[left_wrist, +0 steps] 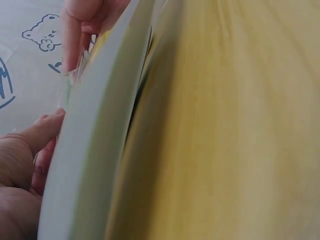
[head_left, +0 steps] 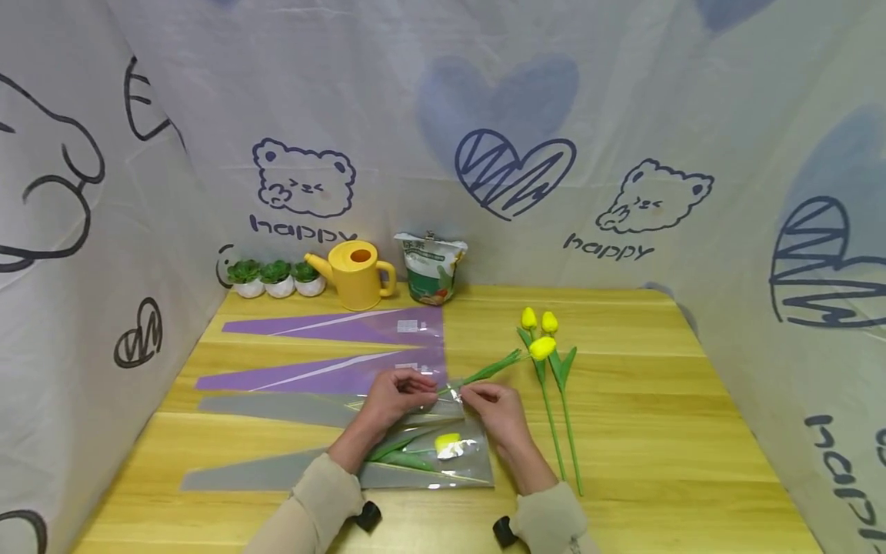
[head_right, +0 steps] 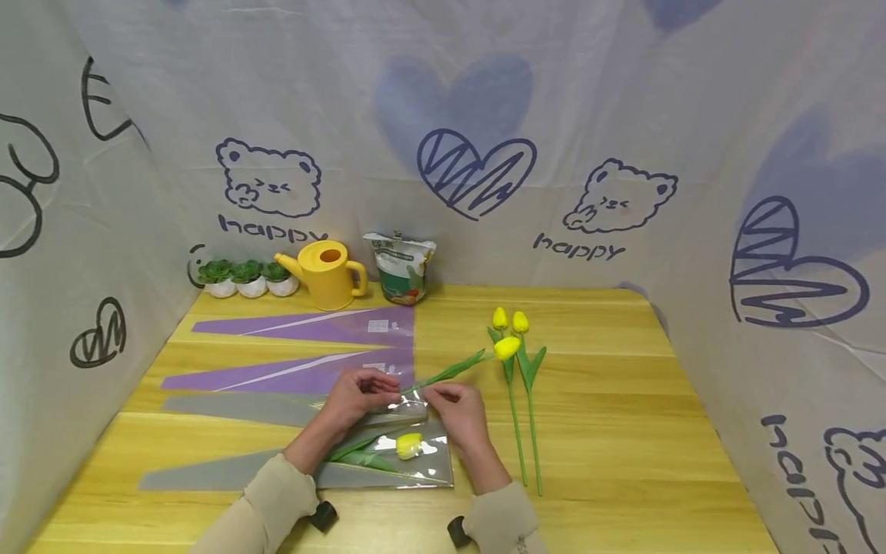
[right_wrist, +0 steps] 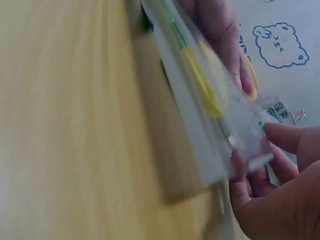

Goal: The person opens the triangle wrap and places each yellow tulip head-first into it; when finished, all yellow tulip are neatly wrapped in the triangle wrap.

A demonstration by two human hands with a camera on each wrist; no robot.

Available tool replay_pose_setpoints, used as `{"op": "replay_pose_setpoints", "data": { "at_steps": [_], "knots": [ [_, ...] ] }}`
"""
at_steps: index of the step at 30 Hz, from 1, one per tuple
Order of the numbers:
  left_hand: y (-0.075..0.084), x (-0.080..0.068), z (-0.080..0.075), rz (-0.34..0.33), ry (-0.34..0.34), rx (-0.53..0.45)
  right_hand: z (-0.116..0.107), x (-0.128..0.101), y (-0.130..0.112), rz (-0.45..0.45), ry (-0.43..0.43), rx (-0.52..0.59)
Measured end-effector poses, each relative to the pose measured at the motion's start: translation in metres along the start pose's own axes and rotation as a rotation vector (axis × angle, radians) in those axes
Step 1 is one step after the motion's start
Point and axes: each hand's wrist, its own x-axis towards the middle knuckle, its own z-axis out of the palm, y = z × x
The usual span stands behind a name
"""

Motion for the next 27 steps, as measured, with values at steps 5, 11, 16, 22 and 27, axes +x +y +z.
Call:
{"op": "replay_pose_setpoints", "data": {
  "at_steps": [5, 11, 16, 22, 27],
  "knots": [
    [0.0, -0.001, 0.0, -0.014, -0.002, 0.01, -0.008, -0.002, -0.001, 0.017, 0.006, -0.01],
    [0.0, -0.001, 0.001, -0.012, -0.014, 0.017, -0.04, 0.009, -0.015, -0.049, 0.049, -0.078],
    [0.0, -0.003, -0.003, -0.021, -0.011, 0.02, -0.081, 0.025, -0.032, -0.118, 0.081, -0.187],
    [-0.001, -0.005, -0.006, -0.016, 0.005, 0.01, -0.115, 0.048, -0.035, -0.205, 0.023, -0.358],
    [-0.002, -0.003, -0.003, -0.002, -0.023, -0.006, -0.129, 0.062, -0.028, -0.184, -0.055, -0.406]
  ]
}}
